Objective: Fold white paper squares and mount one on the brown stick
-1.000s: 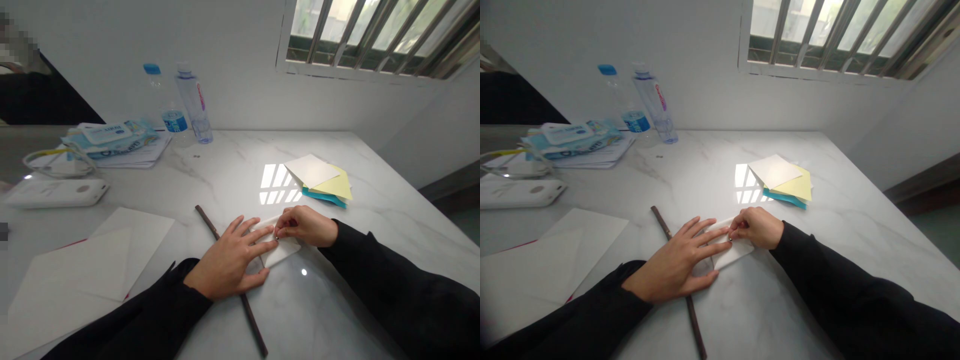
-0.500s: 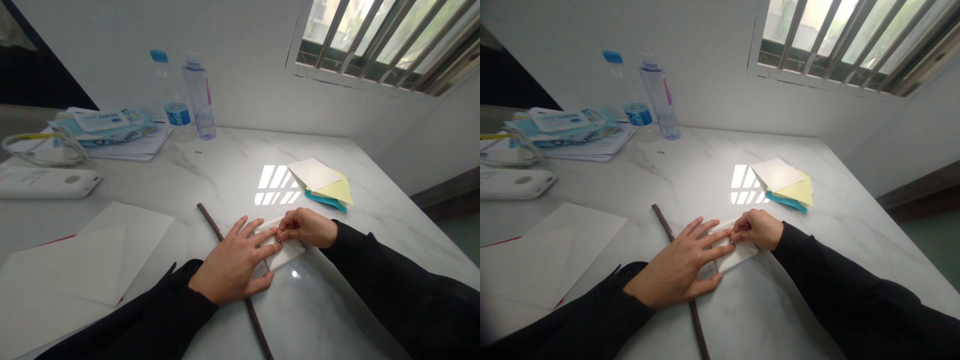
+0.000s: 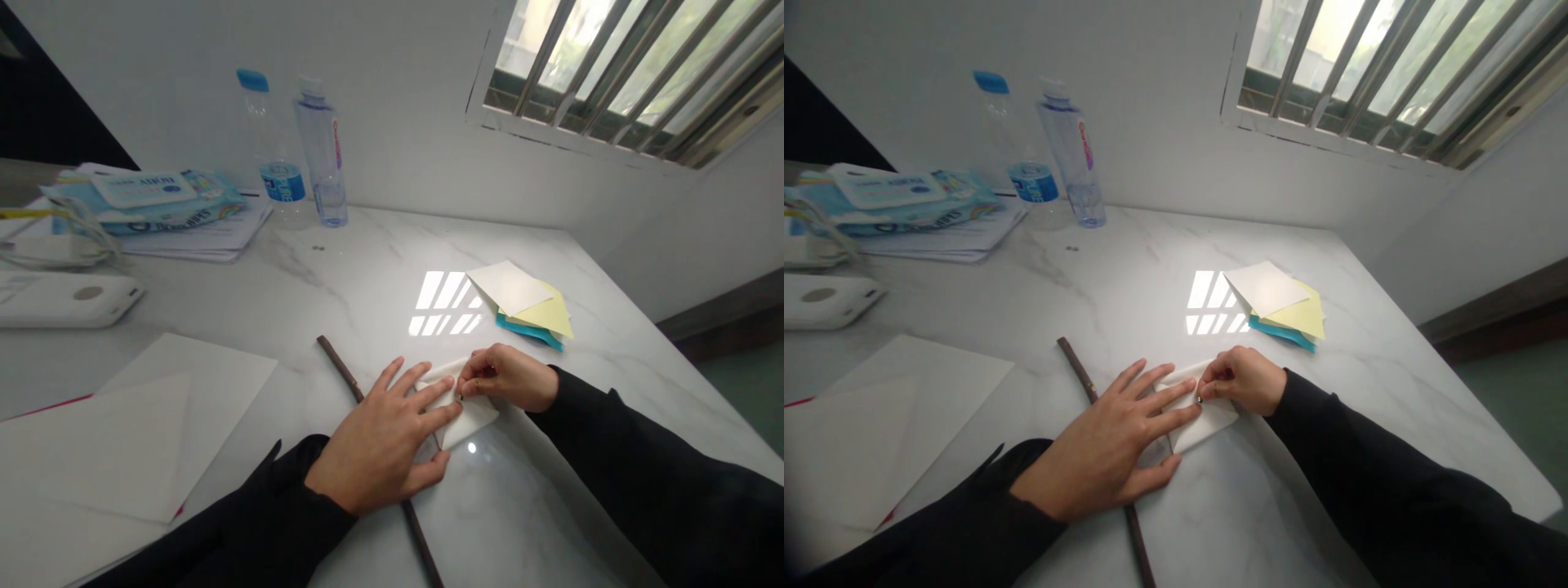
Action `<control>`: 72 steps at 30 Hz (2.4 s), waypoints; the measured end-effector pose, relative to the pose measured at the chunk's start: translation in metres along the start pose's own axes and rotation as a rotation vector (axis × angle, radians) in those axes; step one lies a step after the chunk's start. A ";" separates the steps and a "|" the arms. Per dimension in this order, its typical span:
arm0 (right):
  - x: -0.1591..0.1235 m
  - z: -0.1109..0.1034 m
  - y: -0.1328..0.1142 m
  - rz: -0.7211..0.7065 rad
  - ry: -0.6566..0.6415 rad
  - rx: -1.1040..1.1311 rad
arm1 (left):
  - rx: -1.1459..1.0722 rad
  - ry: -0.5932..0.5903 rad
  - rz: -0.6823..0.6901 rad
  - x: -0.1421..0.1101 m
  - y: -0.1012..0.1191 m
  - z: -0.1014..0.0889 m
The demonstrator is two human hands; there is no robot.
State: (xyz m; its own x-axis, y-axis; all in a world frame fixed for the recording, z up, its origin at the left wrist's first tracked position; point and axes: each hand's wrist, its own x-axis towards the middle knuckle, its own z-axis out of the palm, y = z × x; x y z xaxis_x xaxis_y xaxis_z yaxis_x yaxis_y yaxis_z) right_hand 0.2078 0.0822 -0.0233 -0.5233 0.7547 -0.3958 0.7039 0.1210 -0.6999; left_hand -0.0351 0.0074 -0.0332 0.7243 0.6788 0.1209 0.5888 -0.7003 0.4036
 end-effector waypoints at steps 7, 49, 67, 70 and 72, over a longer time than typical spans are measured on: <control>-0.002 0.005 -0.008 0.012 0.036 -0.053 | -0.001 -0.011 -0.007 0.001 0.000 0.000; -0.001 0.006 -0.026 0.081 0.075 -0.272 | 0.027 0.025 0.017 0.002 0.002 0.001; 0.002 0.009 -0.040 0.157 0.067 -0.399 | 0.024 0.012 0.011 0.002 0.002 0.001; 0.001 0.009 -0.040 0.151 0.068 -0.399 | 0.020 0.027 0.019 0.002 0.002 0.003; 0.001 0.010 -0.039 0.148 0.065 -0.391 | 0.009 0.039 0.018 0.001 0.002 0.003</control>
State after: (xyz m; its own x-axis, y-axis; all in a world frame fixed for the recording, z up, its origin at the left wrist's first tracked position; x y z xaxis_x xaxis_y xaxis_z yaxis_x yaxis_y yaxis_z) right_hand 0.1752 0.0718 -0.0020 -0.3798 0.8202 -0.4279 0.9052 0.2342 -0.3546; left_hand -0.0320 0.0059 -0.0352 0.7203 0.6741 0.1634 0.5794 -0.7143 0.3926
